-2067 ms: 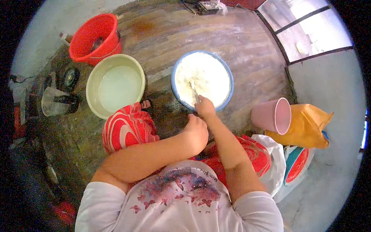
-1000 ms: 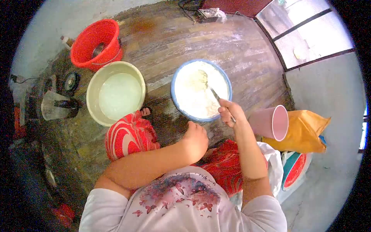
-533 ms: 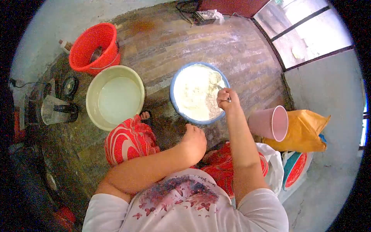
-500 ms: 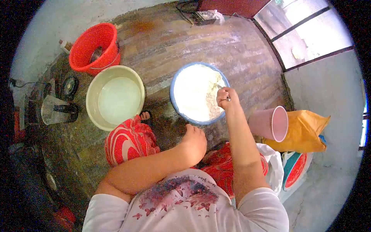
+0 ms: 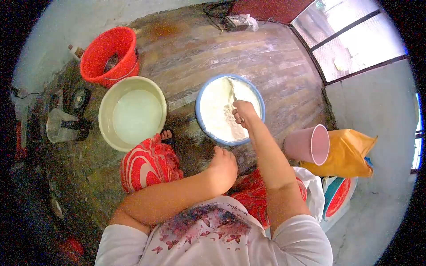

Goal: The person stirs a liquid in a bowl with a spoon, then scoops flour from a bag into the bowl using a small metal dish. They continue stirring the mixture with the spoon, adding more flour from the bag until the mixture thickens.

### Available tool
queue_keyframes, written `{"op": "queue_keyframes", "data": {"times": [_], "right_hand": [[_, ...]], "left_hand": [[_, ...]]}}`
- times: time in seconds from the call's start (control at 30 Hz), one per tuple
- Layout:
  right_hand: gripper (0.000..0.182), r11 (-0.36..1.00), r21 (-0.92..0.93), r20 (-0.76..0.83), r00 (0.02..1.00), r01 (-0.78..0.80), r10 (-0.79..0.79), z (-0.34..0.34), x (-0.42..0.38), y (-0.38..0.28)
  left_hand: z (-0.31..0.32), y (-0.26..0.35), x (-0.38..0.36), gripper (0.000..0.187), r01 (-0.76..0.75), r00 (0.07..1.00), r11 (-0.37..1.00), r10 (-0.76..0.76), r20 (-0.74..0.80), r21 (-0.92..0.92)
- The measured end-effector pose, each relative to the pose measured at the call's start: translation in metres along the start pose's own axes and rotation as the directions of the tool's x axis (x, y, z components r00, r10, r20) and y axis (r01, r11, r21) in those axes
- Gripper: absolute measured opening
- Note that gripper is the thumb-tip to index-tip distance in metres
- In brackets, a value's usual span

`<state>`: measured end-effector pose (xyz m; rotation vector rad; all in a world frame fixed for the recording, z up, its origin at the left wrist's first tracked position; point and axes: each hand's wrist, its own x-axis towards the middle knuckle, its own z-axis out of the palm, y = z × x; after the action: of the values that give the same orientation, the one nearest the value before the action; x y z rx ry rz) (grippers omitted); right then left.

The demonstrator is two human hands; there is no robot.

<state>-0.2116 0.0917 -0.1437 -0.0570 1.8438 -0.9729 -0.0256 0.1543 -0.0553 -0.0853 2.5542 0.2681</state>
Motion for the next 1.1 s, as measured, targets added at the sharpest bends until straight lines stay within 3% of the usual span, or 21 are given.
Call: {"op": "queue_keyframes", "data": {"times": [0.07, 0.1, 0.13, 0.23, 0.3, 0.33, 0.43, 0.47, 0.53, 0.6, 0.77, 0.9, 1.1], "right_hand": [[0.014, 0.956, -0.289, 0.042, 0.998, 0.054, -0.043, 0.010, -0.023, -0.004], [0.016, 0.961, -0.265, 0.027, 0.997, 0.079, -0.075, 0.015, -0.020, 0.003], [0.022, 0.925, -0.360, 0.052, 0.992, 0.122, -0.111, 0.013, -0.021, 0.007], [0.029, 0.913, -0.362, 0.109, 0.981, 0.189, -0.159, 0.011, -0.020, 0.023], [0.038, 0.760, -0.576, 0.176, 0.953, 0.302, -0.245, 0.010, -0.025, 0.031], [0.038, 0.763, -0.573, 0.174, 0.954, 0.300, -0.244, 0.010, -0.031, 0.034], [0.047, 0.321, -0.863, 0.273, 0.895, 0.389, -0.352, 0.006, -0.042, 0.042], [0.047, 0.328, -0.862, 0.268, 0.897, 0.386, -0.351, 0.002, -0.044, 0.046], [0.048, 0.152, -0.883, 0.361, 0.851, 0.443, -0.382, -0.004, -0.052, 0.051], [0.049, 0.140, -0.904, 0.343, 0.882, 0.403, -0.323, -0.009, -0.060, 0.054], [0.046, -0.118, -0.921, 0.391, 0.883, 0.372, -0.261, -0.036, -0.077, 0.063], [0.047, -0.187, -0.911, 0.405, 0.880, 0.367, -0.247, -0.069, -0.082, 0.065], [0.046, -0.216, -0.949, 0.285, 0.914, 0.228, -0.288, -0.101, -0.095, 0.041]], "left_hand": [[0.002, 0.000, 0.000, 0.039, 0.015, 1.000, 1.000, -0.015, -0.025, -0.014], [0.004, -0.001, -0.002, 0.039, -0.001, 0.997, 1.000, -0.001, -0.077, -0.020], [0.004, -0.001, -0.002, 0.040, -0.018, 0.992, 0.999, 0.014, -0.128, -0.027], [0.003, 0.000, -0.003, 0.039, -0.012, 0.991, 1.000, 0.009, -0.132, -0.024], [0.007, 0.000, 0.001, 0.039, -0.013, 0.991, 1.000, 0.010, -0.131, -0.019], [0.008, 0.000, 0.002, 0.039, -0.015, 0.991, 1.000, 0.012, -0.132, -0.017], [0.004, 0.001, 0.003, 0.037, -0.001, 0.994, 0.999, -0.003, -0.106, -0.044], [0.004, 0.001, 0.003, 0.037, -0.007, 0.995, 0.999, 0.003, -0.101, -0.040], [0.006, 0.002, 0.004, 0.036, -0.047, 0.998, 0.999, 0.049, -0.049, 0.025], [0.007, 0.003, 0.006, 0.036, -0.055, 0.998, 0.998, 0.055, -0.027, 0.020], [0.007, 0.002, 0.009, 0.036, -0.044, 0.999, 0.999, 0.044, 0.009, -0.010], [0.010, 0.004, 0.010, 0.036, -0.048, 0.999, 0.999, 0.048, -0.014, 0.002], [0.013, 0.004, 0.008, 0.034, -0.047, 0.998, 0.999, 0.046, -0.048, -0.017]]}}
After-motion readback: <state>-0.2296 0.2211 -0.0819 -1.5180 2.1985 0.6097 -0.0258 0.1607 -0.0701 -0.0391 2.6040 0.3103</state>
